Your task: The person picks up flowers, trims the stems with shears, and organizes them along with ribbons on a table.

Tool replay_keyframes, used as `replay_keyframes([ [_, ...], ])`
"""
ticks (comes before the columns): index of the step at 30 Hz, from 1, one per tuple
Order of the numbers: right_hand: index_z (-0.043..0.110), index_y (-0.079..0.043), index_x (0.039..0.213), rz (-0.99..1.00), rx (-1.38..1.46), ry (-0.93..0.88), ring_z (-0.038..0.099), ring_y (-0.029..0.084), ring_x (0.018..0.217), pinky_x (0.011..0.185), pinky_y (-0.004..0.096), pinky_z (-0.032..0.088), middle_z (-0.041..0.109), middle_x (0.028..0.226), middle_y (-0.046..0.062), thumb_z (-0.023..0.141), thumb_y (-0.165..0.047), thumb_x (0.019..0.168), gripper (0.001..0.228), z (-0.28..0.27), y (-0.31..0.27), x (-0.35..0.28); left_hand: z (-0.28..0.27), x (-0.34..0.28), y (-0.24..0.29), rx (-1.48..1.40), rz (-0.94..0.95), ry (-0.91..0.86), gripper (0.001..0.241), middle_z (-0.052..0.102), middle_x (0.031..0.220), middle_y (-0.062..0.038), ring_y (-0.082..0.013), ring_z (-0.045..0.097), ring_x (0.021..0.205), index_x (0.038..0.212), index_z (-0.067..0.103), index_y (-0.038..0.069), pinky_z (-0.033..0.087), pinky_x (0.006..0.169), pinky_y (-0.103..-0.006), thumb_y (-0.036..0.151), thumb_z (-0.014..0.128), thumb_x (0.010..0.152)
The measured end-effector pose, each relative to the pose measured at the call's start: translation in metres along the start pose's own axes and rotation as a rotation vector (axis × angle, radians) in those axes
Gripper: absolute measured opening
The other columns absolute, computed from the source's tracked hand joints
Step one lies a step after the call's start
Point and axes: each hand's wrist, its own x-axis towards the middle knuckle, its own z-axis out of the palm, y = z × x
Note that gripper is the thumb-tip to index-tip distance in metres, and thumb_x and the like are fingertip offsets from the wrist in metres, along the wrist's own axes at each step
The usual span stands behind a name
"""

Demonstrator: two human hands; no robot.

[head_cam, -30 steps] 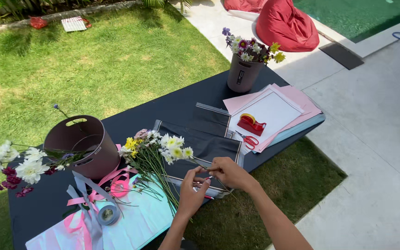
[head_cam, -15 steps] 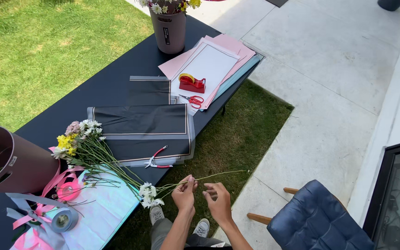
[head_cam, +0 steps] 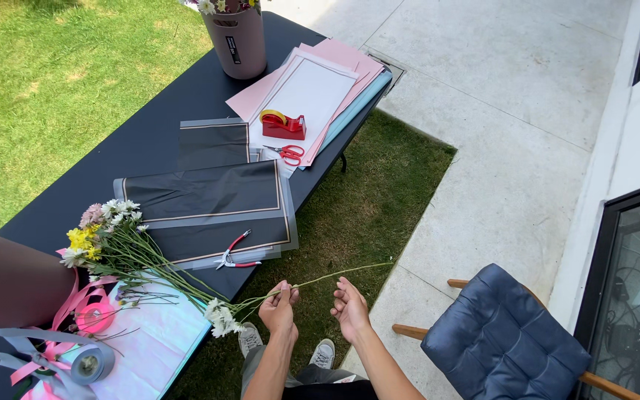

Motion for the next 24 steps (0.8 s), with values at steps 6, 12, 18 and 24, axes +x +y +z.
replay_keyframes([
  [6,0.07,-0.018,0.12,0.031,-0.025,0.01,0.04,0.011,0.059,0.058,0.034,0.041,0.062,0.09,0.001,0.084,-0.026,0.107,0.021,-0.001,0.004,0.005,-0.002,0.004,0.007,0.01,0.031,0.021,0.027,0.087,0.109,-0.023,-0.0279,0.083,0.091,0.134,0.086,-0.011,0.076,0.089,-0.0335,0.0,0.086,0.11],
  [12,0.074,-0.015,0.115,0.044,-0.093,0.081,0.039,0.011,0.056,0.057,0.035,0.043,0.055,0.073,-0.003,0.088,-0.026,0.104,0.021,0.003,0.005,0.004,0.003,-0.002,0.018,0.032,0.05,0.021,0.024,0.086,0.108,-0.024,-0.0295,0.082,0.092,0.131,0.086,-0.013,0.076,0.088,-0.0343,-0.002,0.085,0.111],
  [18,0.071,-0.013,0.127,0.08,-0.091,0.023,0.041,0.01,0.057,0.056,0.033,0.046,0.063,0.083,0.0,0.086,-0.023,0.106,0.028,0.002,0.002,0.004,0.002,0.0,0.016,0.087,0.097,-0.007,0.02,0.086,0.102,-0.023,-0.0294,0.084,0.089,0.129,0.087,-0.011,0.075,0.086,-0.0364,-0.001,0.084,0.111],
  [24,0.071,-0.007,0.162,0.017,-0.347,-0.097,0.052,0.015,0.063,0.058,0.035,0.051,0.079,0.111,0.014,0.062,-0.018,0.117,0.047,0.004,-0.003,-0.014,0.003,-0.018,0.036,0.294,0.191,-0.009,0.015,0.086,0.095,-0.016,-0.0237,0.082,0.085,0.122,0.09,-0.001,0.074,0.083,-0.0386,0.01,0.084,0.114],
])
